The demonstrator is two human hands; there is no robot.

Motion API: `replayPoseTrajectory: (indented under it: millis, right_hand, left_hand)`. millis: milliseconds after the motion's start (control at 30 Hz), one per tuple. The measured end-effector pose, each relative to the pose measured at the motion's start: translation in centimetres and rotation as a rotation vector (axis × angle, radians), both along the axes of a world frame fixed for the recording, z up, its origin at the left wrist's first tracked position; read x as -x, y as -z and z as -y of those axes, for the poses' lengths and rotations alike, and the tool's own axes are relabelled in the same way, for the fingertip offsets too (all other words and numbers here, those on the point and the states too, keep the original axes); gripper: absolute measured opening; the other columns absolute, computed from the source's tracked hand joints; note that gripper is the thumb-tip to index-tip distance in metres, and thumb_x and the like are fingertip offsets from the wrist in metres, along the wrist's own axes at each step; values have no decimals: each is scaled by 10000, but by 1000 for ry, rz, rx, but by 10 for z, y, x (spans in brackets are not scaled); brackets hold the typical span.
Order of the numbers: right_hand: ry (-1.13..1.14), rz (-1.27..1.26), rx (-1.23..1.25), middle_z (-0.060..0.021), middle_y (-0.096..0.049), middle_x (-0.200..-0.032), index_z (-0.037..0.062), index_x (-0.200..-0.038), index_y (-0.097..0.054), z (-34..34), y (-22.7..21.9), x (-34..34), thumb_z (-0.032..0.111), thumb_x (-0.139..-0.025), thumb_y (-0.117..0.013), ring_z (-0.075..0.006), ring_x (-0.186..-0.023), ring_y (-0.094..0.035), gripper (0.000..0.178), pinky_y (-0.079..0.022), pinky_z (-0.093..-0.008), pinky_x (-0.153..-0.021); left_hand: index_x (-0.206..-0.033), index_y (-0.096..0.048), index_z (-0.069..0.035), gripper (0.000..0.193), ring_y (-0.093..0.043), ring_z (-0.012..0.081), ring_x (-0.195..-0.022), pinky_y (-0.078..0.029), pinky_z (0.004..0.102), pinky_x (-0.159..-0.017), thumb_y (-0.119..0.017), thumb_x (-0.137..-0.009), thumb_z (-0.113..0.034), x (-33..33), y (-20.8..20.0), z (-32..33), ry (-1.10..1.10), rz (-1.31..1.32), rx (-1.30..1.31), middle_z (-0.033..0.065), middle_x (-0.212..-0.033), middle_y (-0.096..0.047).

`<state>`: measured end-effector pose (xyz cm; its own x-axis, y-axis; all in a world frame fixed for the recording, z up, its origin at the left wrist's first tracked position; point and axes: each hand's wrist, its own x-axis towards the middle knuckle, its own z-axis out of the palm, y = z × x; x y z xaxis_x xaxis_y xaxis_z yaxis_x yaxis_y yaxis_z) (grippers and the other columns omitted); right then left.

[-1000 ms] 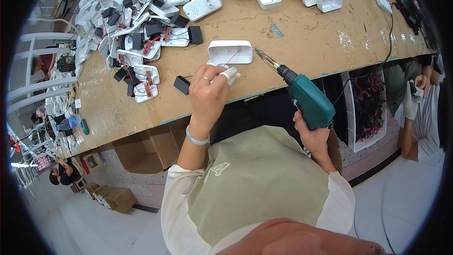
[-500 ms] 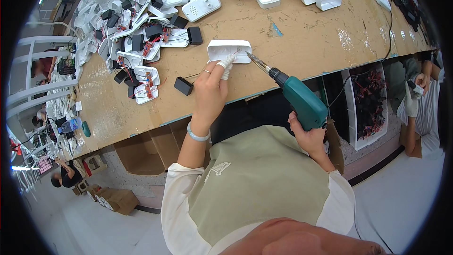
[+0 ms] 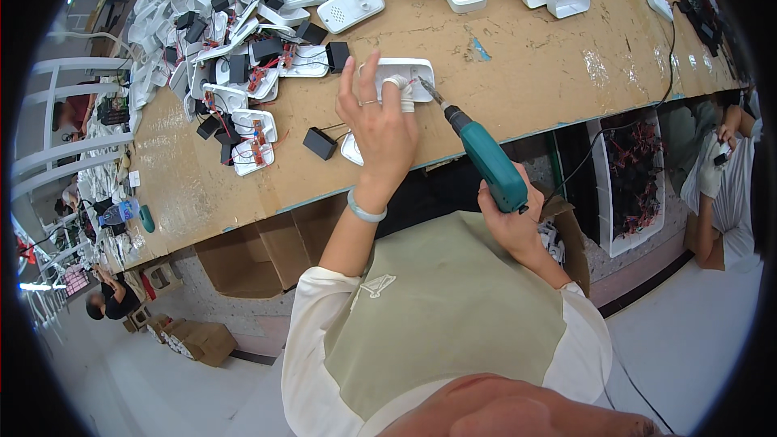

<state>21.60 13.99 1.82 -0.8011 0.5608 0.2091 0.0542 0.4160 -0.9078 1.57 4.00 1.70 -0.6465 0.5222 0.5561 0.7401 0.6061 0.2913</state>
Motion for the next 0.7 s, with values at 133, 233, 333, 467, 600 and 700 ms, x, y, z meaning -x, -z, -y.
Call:
replayPoseTrajectory:
  millis: [133,233,333,467,600,700]
  right_hand:
    - [15,37,22,-137,-690,-962,-2,-1196,-599,3,0,5,-41,-806,-710,-235,-806,-702,408,-551,-303,-740]
    - [21,38,14,-140,-688,-965,1,-1199,-595,5,1,9,-42,-804,-707,-245,-804,-701,412,-551,-306,-739]
    - [18,34,8,-143,-685,-964,2,-1201,-593,5,2,10,-44,-803,-705,-251,-802,-699,417,-549,-307,-739]
    - [14,35,-1,-151,-679,-964,1,-1197,-593,5,1,11,-44,-803,-705,-264,-797,-696,412,-548,-310,-734]
    - [8,36,-14,-154,-675,-960,-1,-1187,-594,3,2,12,-41,-806,-703,-266,-793,-693,398,-545,-311,-729]
    - [1,48,-12,-148,-672,-948,1,-1180,-594,1,0,11,-38,-811,-702,-270,-786,-691,386,-544,-312,-728]
  left_hand:
    - [-936,-617,-13,191,-425,366,-1338,-279,526,-1081,-691,-761,-28,1,12,-3,-63,17,15,94,-1350,-557]
    - [-930,-612,-13,203,-425,368,-1338,-282,526,-1077,-675,-738,-13,-3,10,-6,-84,45,10,91,-1354,-548]
    - [-929,-612,-11,208,-426,369,-1337,-281,533,-1075,-655,-727,8,-2,12,-7,-80,49,-14,91,-1330,-558]
    - [-930,-614,-10,208,-424,368,-1337,-282,531,-1074,-647,-726,14,-2,13,-7,-75,47,-24,90,-1333,-554]
    - [-931,-615,-10,209,-421,367,-1339,-283,531,-1073,-641,-726,17,-2,13,-6,-76,61,-23,89,-1331,-556]
    - [-930,-615,-10,208,-420,367,-1340,-281,530,-1074,-640,-726,18,-1,13,-7,-76,65,-24,89,-1330,-557]
